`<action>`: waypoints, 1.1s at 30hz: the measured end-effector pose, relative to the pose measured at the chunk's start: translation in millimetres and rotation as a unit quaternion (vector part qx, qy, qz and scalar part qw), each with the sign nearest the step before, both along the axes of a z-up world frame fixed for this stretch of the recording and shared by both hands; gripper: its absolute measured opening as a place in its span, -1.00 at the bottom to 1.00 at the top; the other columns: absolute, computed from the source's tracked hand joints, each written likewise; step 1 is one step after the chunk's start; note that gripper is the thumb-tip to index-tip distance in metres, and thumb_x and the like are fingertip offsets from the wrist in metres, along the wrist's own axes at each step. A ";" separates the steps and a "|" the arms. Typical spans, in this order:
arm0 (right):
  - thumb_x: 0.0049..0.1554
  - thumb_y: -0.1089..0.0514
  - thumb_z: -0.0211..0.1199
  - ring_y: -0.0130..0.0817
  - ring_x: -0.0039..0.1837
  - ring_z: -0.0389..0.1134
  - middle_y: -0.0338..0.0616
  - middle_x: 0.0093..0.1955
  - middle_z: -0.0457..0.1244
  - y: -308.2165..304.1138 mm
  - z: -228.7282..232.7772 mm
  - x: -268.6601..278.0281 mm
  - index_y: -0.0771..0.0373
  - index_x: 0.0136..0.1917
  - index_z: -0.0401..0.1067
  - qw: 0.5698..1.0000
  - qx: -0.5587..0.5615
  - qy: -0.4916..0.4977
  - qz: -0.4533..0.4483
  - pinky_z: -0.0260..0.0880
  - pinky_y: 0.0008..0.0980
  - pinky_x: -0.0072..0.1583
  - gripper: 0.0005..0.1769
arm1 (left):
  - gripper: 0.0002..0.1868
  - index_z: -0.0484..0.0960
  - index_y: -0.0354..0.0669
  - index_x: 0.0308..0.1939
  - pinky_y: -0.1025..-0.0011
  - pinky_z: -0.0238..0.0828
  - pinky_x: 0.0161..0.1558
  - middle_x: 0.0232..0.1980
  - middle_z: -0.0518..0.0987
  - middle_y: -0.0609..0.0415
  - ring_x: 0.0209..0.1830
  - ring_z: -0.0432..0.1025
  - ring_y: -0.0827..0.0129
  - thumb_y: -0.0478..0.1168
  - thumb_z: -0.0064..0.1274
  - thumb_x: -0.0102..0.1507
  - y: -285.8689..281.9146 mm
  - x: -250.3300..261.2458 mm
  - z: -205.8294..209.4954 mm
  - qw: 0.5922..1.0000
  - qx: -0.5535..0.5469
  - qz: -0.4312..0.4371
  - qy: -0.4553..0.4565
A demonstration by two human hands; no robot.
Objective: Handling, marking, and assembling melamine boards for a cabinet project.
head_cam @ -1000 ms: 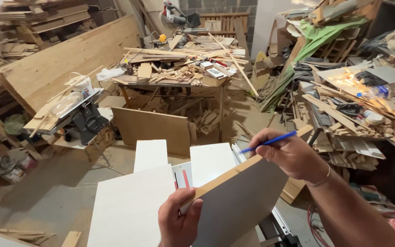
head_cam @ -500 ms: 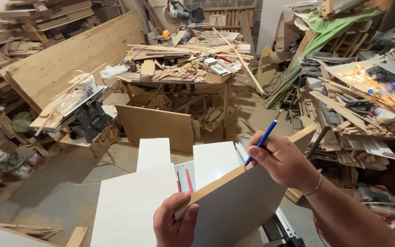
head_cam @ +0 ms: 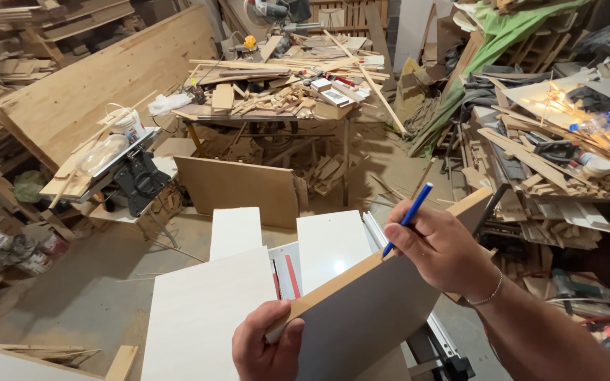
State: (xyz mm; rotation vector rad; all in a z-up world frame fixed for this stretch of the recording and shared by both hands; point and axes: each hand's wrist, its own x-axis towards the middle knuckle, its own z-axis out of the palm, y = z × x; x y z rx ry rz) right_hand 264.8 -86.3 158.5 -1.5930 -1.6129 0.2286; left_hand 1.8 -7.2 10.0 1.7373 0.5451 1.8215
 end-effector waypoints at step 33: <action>0.13 -0.45 -0.01 -0.28 -0.10 0.48 -0.13 -0.23 0.34 -165.0 -356.8 -35.2 -0.63 0.27 0.50 0.881 -0.469 0.022 0.056 0.31 -0.19 -0.03 -0.51 | -0.46 0.46 -0.34 0.23 0.42 0.61 -0.08 -0.07 0.62 -0.13 -0.23 0.63 0.26 -0.08 0.16 0.28 3.6 -7.3 9.4 0.999 0.004 -0.012 0.045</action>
